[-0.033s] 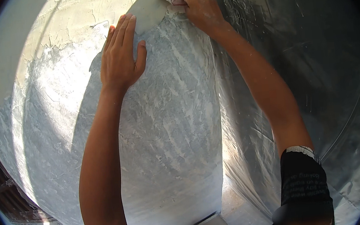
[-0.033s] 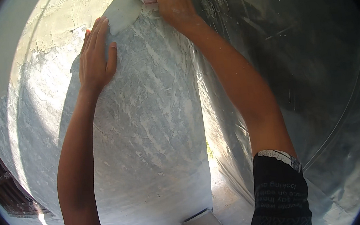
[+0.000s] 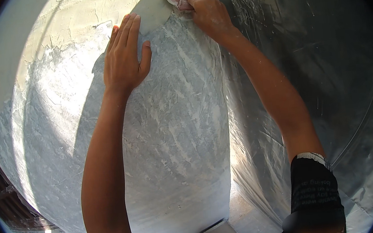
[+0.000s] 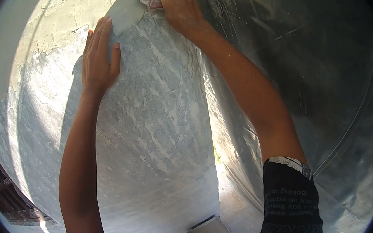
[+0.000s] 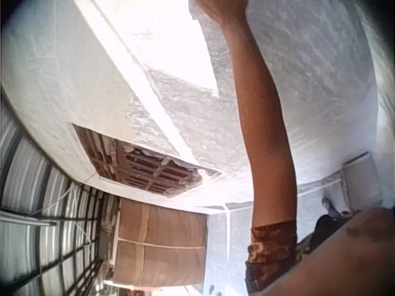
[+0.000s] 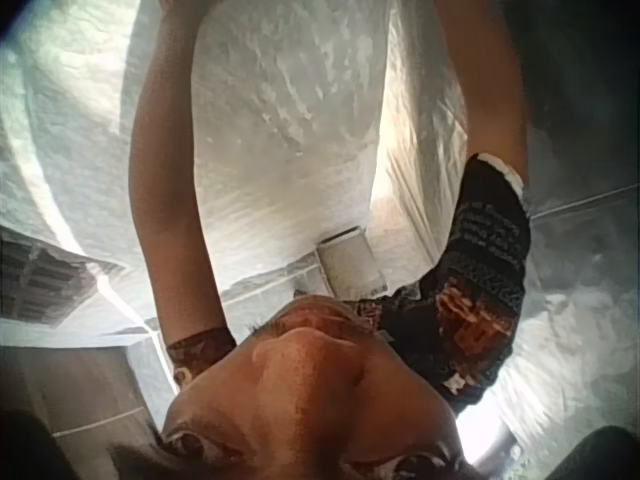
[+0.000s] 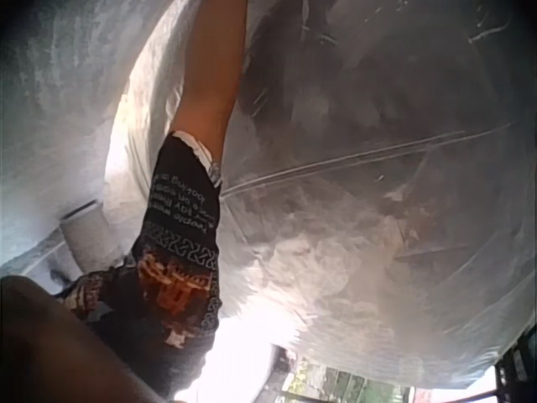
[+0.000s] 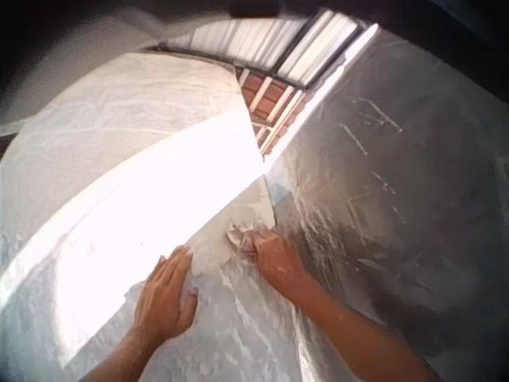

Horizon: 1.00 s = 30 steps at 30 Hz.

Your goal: The person applies or scrapes plaster on an outdoor wall and around a window frame using a putty knife.

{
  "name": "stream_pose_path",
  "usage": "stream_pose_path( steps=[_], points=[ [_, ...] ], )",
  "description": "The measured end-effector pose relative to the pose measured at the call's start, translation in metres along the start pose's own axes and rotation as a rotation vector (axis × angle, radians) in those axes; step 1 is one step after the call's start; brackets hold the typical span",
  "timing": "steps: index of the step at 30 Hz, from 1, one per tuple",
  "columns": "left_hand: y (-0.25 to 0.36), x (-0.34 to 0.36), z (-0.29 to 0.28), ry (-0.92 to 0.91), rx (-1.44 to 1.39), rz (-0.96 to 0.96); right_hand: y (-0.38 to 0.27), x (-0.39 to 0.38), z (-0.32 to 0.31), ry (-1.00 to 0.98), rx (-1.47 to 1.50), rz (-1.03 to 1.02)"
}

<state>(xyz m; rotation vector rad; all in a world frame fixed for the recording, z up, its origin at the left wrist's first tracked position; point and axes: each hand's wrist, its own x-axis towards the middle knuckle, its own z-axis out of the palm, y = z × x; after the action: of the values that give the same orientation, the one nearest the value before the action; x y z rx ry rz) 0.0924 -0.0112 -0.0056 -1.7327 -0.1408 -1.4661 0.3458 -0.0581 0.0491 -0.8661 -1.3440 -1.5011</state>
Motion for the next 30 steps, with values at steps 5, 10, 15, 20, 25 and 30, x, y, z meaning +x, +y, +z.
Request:
stream_pose_path(
  steps=[5,10,15,20,25,30],
  points=[
    [-0.007,-0.006,-0.003,0.003,0.065,0.005,-0.043,-0.051,-0.021,-0.045,0.047,0.072],
    [-0.001,-0.003,0.0,-0.004,0.006,-0.001,-0.014,0.004,-0.025,-0.01,-0.053,0.052],
    [-0.003,-0.002,0.001,0.022,0.047,0.019,-0.032,-0.034,-0.011,-0.092,-0.064,0.02],
    [-0.007,-0.007,-0.006,0.003,-0.008,0.013,-0.068,-0.049,-0.036,-0.099,0.062,0.084],
    [-0.001,-0.003,0.003,0.019,-0.03,0.018,-0.022,-0.01,-0.02,-0.029,-0.042,0.068],
    [-0.006,-0.005,-0.003,0.026,0.015,0.017,-0.065,-0.066,-0.016,-0.1,-0.077,0.002]
  ],
)
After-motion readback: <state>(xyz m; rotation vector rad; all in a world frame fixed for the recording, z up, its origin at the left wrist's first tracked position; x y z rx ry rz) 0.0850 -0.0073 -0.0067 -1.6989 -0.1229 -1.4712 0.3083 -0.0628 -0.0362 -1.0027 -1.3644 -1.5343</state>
